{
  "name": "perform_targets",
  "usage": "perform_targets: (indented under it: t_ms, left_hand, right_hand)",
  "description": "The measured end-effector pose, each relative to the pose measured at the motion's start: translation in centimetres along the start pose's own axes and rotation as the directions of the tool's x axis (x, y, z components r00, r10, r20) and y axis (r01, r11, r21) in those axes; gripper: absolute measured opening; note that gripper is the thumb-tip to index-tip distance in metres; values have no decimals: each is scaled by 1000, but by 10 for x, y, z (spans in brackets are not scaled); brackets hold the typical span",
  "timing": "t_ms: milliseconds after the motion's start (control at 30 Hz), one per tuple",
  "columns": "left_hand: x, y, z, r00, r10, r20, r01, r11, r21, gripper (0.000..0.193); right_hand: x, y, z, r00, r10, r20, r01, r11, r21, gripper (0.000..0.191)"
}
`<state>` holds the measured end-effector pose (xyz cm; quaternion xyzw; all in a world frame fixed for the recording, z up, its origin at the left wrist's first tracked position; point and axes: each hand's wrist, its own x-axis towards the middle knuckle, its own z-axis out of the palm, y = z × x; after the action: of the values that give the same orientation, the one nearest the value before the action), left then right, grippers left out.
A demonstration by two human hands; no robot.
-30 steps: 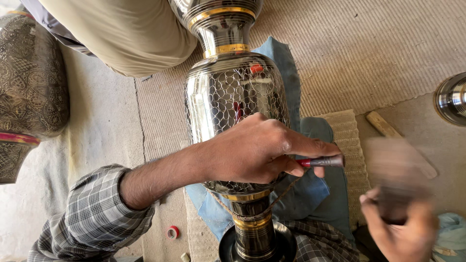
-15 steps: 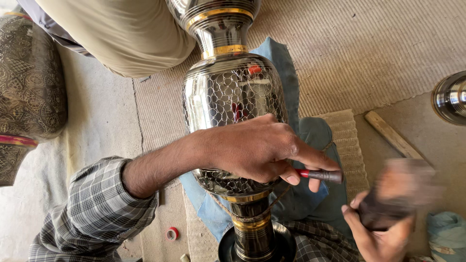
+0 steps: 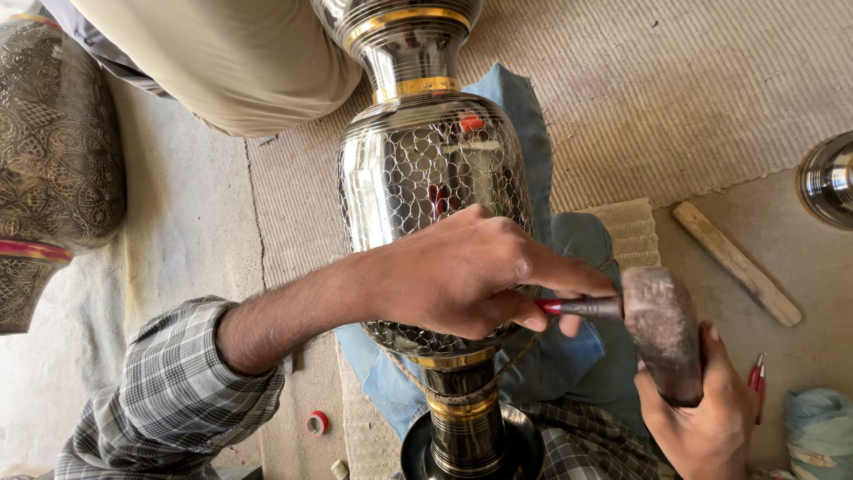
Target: The person sits cross-legged on the floor with a large engraved brass vase held between their legs. They hold a red-handled punch against the vase surface with one hand and repeatedly strike it with a wooden mallet held in the other hand, repositioning the punch along the pattern as they work.
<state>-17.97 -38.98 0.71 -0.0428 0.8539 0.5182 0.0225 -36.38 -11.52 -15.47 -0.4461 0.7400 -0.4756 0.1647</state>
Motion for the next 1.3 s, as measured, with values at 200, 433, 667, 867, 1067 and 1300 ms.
perform_targets:
  t_ms: [200, 433, 667, 867, 1067, 1300]
  left_hand:
    - [-7, 3, 5, 989, -19, -144, 35, 994, 108, 57]
    - [-9, 1, 7, 993, 32, -110, -25, 998, 63, 53]
    - [-7, 2, 6, 999, 36, -35, -35, 999, 26, 52]
    - [-5, -5, 5, 994, 82, 67, -83, 996, 14, 52]
    - [4, -11, 10, 977, 142, 160, -145, 989, 8, 50]
    - [6, -14, 6, 940, 140, 310, -155, 988, 22, 50]
  right_hand:
    - [0, 0, -4, 985, 166, 52, -172, 974, 144, 79]
    - [5, -5, -19, 997, 82, 2, -80, 967, 244, 92]
    - [-1, -3, -11, 999, 40, -17, -36, 983, 179, 84]
    - [-26, 16, 0, 997, 75, -17, -72, 988, 136, 57]
    - [-34, 2, 8, 979, 188, -79, -139, 898, 417, 65]
    - [-27, 0, -1, 999, -49, -20, 48, 999, -24, 44]
